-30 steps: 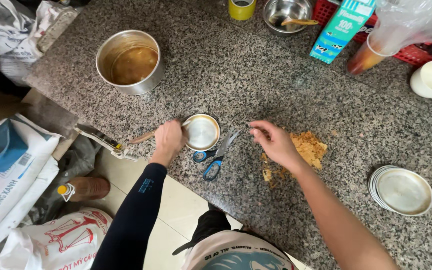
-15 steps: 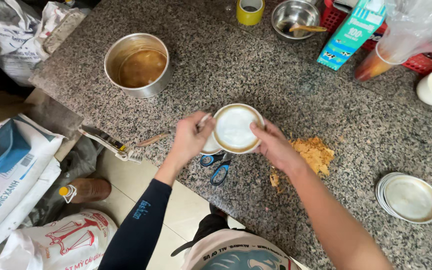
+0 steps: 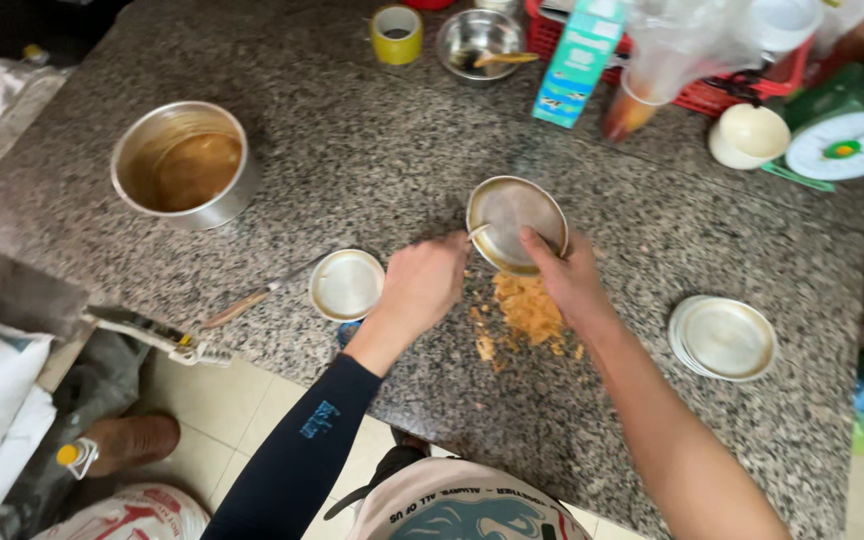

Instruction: The person scrapes food residue out of metal containers onto a granite countertop by hand. Using a scraper, they collect the residue into a pile and move it into a trash bag. Finally, they wash their hands and the containers in a sink.

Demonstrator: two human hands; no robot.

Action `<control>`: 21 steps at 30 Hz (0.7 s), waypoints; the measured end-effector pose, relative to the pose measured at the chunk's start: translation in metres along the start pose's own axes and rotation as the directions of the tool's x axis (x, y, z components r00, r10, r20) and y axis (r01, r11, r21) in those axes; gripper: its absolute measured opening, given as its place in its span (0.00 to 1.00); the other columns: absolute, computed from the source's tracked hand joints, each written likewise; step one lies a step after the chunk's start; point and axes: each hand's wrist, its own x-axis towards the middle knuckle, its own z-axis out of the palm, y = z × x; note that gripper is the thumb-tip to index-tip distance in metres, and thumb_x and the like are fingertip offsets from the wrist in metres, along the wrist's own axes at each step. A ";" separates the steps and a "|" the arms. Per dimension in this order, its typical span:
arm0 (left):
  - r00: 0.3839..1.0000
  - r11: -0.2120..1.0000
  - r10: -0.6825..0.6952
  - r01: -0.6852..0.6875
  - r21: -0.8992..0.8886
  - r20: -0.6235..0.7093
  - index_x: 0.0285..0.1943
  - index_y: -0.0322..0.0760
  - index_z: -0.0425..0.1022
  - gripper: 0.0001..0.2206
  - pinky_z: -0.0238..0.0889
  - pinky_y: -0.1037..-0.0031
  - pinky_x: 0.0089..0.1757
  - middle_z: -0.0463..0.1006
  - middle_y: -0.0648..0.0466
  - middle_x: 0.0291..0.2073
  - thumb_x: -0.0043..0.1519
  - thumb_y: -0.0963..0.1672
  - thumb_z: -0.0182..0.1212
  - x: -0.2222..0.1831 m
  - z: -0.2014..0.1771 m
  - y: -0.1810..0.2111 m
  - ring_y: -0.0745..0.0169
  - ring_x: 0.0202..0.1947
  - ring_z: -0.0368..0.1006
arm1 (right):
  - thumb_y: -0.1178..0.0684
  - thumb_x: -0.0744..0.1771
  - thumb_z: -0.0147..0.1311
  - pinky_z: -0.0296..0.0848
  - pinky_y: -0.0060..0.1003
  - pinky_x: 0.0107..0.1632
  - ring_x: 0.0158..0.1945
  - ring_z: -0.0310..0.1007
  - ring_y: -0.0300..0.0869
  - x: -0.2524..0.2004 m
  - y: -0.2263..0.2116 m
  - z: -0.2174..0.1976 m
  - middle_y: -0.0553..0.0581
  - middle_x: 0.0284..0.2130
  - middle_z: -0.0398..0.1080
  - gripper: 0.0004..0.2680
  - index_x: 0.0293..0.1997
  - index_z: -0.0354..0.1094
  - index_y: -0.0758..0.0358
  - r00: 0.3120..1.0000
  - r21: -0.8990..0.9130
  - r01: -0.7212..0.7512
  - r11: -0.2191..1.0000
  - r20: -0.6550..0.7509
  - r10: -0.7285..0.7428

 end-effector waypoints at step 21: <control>0.967 0.992 -0.100 0.079 0.095 0.235 0.40 0.35 0.76 0.06 0.70 0.49 0.31 0.79 0.38 0.24 0.62 0.42 0.55 -0.009 0.040 0.072 0.36 0.28 0.79 | 0.49 0.72 0.51 0.73 0.32 0.43 0.40 0.72 0.33 -0.029 0.013 -0.035 0.51 0.39 0.77 0.11 0.51 0.73 0.68 0.984 -0.089 0.173 0.981 -0.011 -0.175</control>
